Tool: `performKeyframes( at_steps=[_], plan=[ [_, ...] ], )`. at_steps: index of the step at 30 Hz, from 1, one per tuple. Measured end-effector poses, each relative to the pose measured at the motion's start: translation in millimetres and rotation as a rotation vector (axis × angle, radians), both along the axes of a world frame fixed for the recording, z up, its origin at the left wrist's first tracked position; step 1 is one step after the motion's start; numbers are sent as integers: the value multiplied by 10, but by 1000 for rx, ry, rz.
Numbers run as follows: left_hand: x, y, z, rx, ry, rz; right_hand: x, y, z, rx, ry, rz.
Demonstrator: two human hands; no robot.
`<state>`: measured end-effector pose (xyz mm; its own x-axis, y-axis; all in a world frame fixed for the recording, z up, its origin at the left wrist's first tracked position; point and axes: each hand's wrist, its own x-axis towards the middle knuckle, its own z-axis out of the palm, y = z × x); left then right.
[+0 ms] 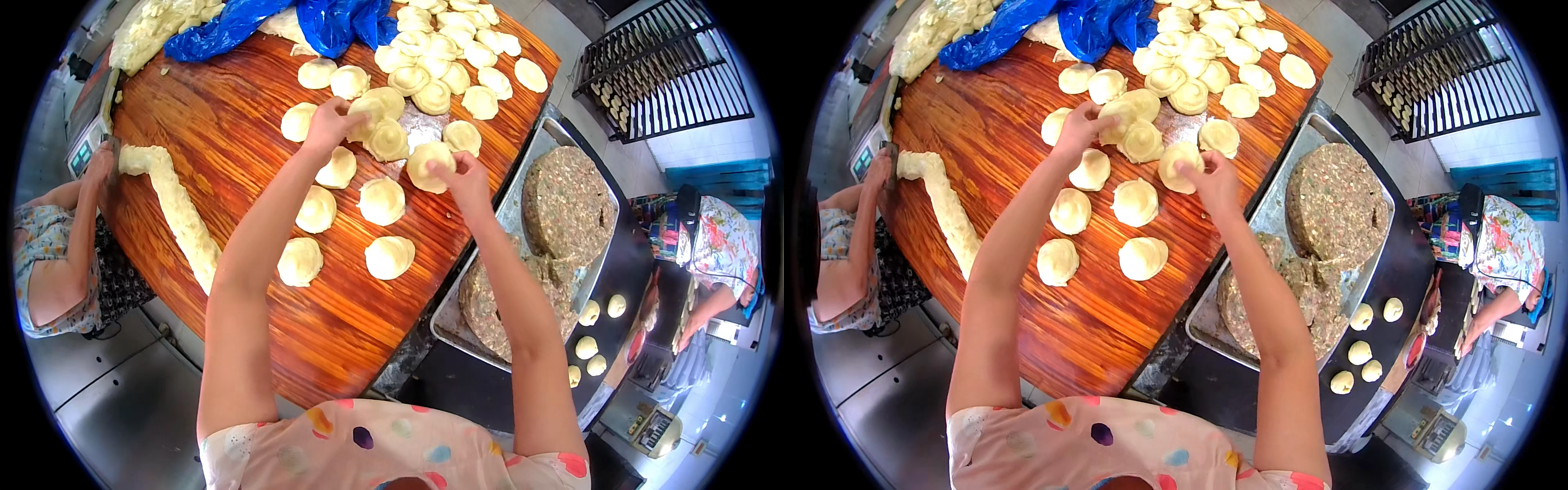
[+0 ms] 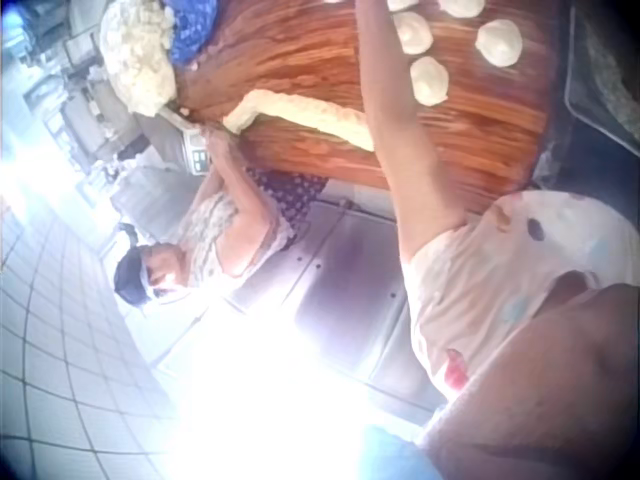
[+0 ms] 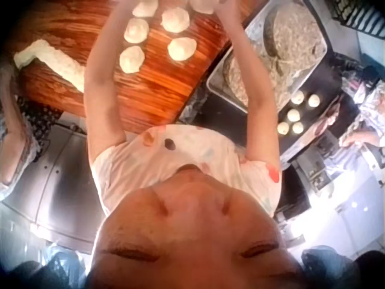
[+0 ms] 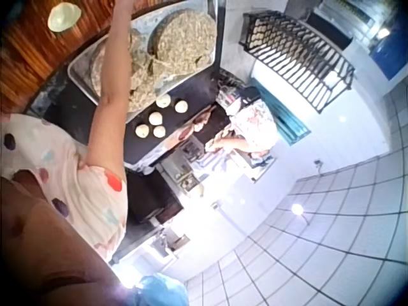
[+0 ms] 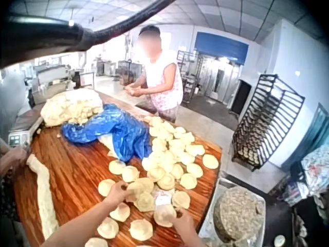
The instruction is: The person picks up circular pieces of dough from a table, places a scoop of meat filling in the center, and pinches the edges together to form sealed buns.
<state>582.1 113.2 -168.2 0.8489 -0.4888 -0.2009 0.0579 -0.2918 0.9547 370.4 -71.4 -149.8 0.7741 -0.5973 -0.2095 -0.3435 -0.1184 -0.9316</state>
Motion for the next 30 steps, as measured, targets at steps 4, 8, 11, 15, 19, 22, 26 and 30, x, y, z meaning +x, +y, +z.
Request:
performKeyframes(
  at_steps=[4,8,11,15,19,22,26,30],
  plan=[
    [-19,-145,135,-232,203,35,241,-384,124,253,-215,-174],
    [-119,-578,36,-50,132,193,221,-994,-384,-216,-10,-240],
    [99,-543,-169,-65,314,291,384,-969,-462,-62,-41,-277],
    [260,-530,-274,-264,548,341,443,-799,-183,306,-66,-228],
    [130,-591,105,-118,522,-58,418,-840,-204,296,222,-112],
    [84,-587,85,6,328,-211,449,-517,-126,82,135,-16],
    [-130,-484,133,6,388,-237,362,-163,-139,147,28,-147],
    [-354,-309,296,-124,621,-207,300,93,-303,444,-159,-305]
  ],
)
